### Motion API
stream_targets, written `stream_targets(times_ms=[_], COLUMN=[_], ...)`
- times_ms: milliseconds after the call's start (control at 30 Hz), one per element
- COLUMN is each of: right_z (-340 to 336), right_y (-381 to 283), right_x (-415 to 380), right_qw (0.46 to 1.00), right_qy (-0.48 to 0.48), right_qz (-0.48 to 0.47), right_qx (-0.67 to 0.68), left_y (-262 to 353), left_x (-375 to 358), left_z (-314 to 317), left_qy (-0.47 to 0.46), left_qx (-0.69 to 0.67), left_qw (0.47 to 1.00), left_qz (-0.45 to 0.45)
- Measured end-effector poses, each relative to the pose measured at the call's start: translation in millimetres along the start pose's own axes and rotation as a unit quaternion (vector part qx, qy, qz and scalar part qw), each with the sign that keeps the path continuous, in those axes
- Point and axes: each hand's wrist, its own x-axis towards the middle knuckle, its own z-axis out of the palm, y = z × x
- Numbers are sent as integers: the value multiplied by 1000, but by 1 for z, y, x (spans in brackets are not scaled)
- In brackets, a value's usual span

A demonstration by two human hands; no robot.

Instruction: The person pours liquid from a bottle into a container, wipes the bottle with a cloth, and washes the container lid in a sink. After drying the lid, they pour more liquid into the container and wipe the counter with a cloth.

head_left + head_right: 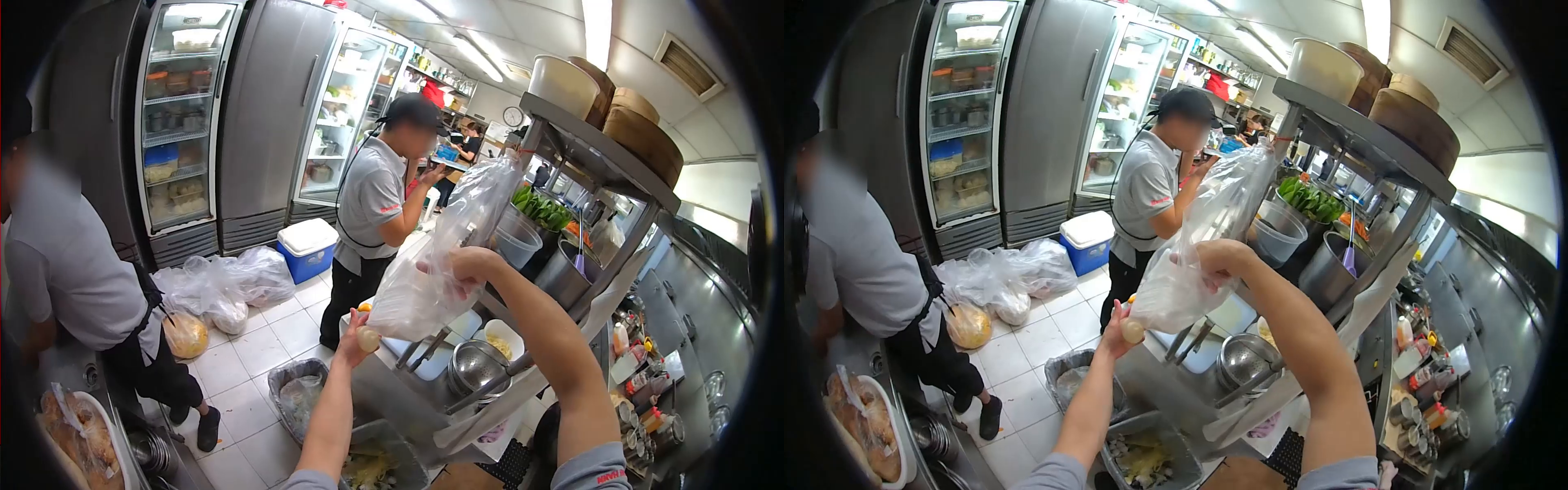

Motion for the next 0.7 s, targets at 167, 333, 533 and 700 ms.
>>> stream_targets(times_ms=[167,333,533,700], right_z=[3,13,10,12], right_y=[67,43,68,48], right_x=[70,39,41,-20], right_qw=[981,981,932,910], right_qy=[-2,87,201,345], right_qz=[-185,-147,-300,-226], right_qx=[-54,92,21,52], left_y=[9,-4,0,8], left_x=[5,26,6,-13], left_z=[28,14,13,27], left_qy=[-56,-155,-140,-95], left_qx=[-6,61,85,59], left_qw=[998,986,986,993], left_qz=[-14,19,13,32])
